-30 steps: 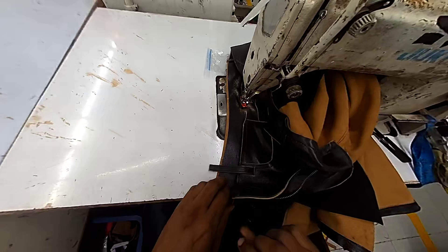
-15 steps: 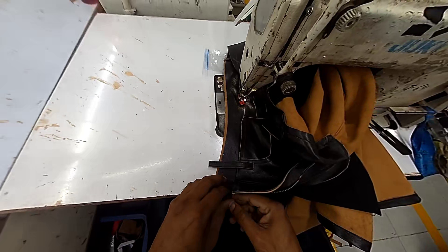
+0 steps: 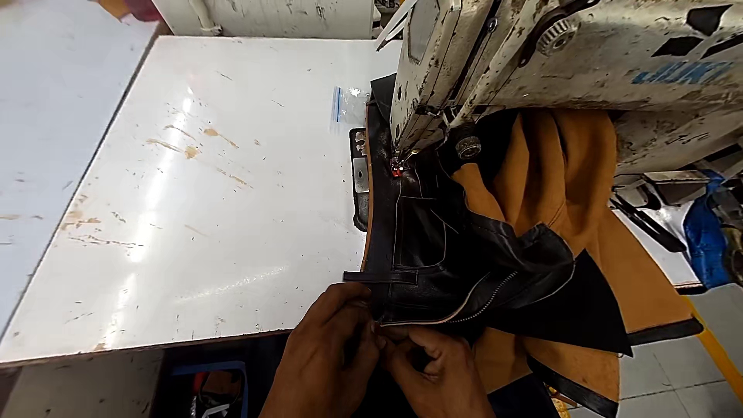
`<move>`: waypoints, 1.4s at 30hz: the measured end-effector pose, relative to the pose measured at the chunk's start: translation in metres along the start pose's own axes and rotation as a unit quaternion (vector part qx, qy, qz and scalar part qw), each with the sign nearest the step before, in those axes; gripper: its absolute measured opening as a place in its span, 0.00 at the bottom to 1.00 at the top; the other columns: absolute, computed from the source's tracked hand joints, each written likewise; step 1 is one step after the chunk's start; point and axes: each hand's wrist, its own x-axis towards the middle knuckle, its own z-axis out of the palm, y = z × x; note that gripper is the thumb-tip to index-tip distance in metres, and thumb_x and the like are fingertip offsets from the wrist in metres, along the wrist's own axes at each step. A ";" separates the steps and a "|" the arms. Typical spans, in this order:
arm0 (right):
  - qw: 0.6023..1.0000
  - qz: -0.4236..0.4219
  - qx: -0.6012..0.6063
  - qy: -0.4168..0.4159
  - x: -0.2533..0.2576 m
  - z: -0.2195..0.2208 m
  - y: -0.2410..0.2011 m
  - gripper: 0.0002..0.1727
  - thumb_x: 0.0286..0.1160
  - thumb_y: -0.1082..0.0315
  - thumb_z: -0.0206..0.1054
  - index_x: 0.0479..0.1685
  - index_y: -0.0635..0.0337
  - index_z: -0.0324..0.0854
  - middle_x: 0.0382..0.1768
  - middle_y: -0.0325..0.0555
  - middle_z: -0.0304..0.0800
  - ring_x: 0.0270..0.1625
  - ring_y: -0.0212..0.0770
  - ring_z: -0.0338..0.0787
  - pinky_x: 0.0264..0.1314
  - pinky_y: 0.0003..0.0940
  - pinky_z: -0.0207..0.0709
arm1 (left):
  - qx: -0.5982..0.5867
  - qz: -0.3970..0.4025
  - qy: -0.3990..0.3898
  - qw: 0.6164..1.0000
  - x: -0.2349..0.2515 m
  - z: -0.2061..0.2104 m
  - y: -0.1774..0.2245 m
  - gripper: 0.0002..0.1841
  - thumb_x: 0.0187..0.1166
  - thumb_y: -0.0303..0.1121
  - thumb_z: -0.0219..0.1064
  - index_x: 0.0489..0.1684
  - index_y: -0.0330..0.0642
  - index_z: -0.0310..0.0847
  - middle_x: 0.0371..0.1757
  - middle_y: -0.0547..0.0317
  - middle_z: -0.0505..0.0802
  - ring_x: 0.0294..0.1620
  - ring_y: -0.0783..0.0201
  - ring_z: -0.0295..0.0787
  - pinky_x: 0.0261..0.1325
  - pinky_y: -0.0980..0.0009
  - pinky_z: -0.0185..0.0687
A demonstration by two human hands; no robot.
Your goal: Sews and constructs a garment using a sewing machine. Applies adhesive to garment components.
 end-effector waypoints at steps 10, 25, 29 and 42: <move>1.000 0.018 -0.008 -0.019 0.002 -0.003 -0.002 0.10 0.77 0.61 0.72 0.47 0.55 0.94 0.38 0.32 0.98 0.34 0.23 0.94 0.33 0.21 0.89 | -0.028 0.020 -0.005 0.999 0.000 -0.005 -0.011 0.10 0.80 0.37 0.64 0.34 0.47 0.91 0.59 0.64 0.92 0.52 0.78 0.89 0.51 0.83 0.87; 0.999 -0.012 0.023 0.028 0.004 0.008 0.008 0.10 0.78 0.60 0.72 0.39 0.55 0.95 0.31 0.32 0.97 0.31 0.25 0.93 0.32 0.22 0.88 | -0.024 0.025 0.040 0.999 0.000 -0.003 -0.012 0.07 0.72 0.35 0.65 0.27 0.48 0.85 0.55 0.64 0.92 0.52 0.76 0.90 0.48 0.81 0.89; 0.999 -0.019 0.030 0.032 0.003 0.010 0.011 0.09 0.77 0.61 0.72 0.39 0.55 0.95 0.32 0.34 0.97 0.31 0.26 0.93 0.33 0.23 0.88 | -0.026 0.034 0.039 0.998 0.001 -0.004 -0.015 0.07 0.74 0.35 0.64 0.28 0.47 0.85 0.55 0.64 0.92 0.52 0.76 0.89 0.48 0.82 0.88; 0.999 0.006 0.027 0.033 0.002 0.008 0.006 0.08 0.76 0.65 0.73 0.39 0.59 0.95 0.29 0.37 0.96 0.27 0.26 0.90 0.31 0.24 0.85 | -0.049 0.039 0.024 0.998 0.002 -0.010 -0.013 0.05 0.75 0.29 0.65 0.32 0.39 0.83 0.57 0.51 0.89 0.55 0.71 0.89 0.54 0.81 0.88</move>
